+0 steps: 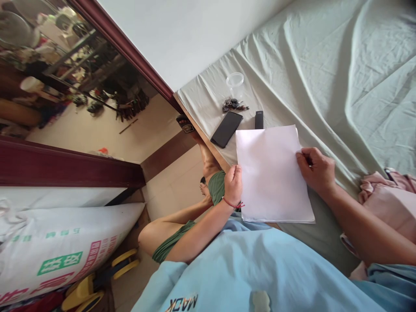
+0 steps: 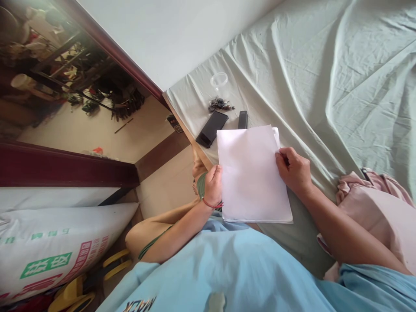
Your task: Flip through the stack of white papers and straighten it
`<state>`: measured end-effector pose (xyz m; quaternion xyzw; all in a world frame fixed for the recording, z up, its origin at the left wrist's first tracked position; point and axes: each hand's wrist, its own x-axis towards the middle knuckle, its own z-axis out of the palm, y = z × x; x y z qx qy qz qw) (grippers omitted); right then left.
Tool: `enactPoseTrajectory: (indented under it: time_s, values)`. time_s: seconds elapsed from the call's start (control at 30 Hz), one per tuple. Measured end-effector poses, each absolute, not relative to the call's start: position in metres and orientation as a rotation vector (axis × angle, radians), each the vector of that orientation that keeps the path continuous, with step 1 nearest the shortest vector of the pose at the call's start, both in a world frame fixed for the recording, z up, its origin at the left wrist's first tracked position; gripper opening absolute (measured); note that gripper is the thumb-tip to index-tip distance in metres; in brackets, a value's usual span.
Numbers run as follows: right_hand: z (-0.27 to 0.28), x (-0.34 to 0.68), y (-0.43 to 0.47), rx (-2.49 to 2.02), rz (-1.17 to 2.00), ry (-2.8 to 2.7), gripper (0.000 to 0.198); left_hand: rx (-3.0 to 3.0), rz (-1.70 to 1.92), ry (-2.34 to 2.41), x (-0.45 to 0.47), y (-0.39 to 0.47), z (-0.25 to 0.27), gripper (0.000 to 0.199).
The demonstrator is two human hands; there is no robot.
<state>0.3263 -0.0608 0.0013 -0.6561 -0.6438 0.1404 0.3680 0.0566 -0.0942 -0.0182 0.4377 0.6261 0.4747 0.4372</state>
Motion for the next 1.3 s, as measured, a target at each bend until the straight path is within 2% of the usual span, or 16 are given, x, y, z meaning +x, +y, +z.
enactPoseTrajectory:
  time_s: [0.33,0.5,0.63,0.7,0.87,1.0,1.3]
  values:
    - [-0.009,0.331,-0.054,-1.698,0.397,-1.683,0.015,1.241,1.118,1.682,0.060,-0.093,-0.003,0.040]
    - [-0.004,0.333,-0.055,-1.750,0.224,-1.719,0.037,1.301,1.122,1.650,0.061,-0.095,0.002,0.039]
    - [0.016,0.335,-0.049,-1.675,0.098,-1.887,0.021,1.318,1.134,1.610,0.059,-0.099,0.005,0.042]
    - [0.031,0.331,-0.038,-1.589,0.070,-1.966,0.025,1.319,1.124,1.608,0.059,-0.101,0.005,0.043]
    - [0.065,0.299,0.007,-1.304,0.145,-2.256,0.040,1.326,1.141,1.609,0.061,-0.102,0.004,0.043]
    - [0.071,0.265,0.035,-1.210,0.266,-2.461,0.049,1.377,1.148,1.633,0.063,-0.103,0.003,0.048]
    - [0.059,0.244,0.046,-1.167,0.398,-2.485,0.036,1.380,1.135,1.568,0.060,-0.103,0.003,0.054]
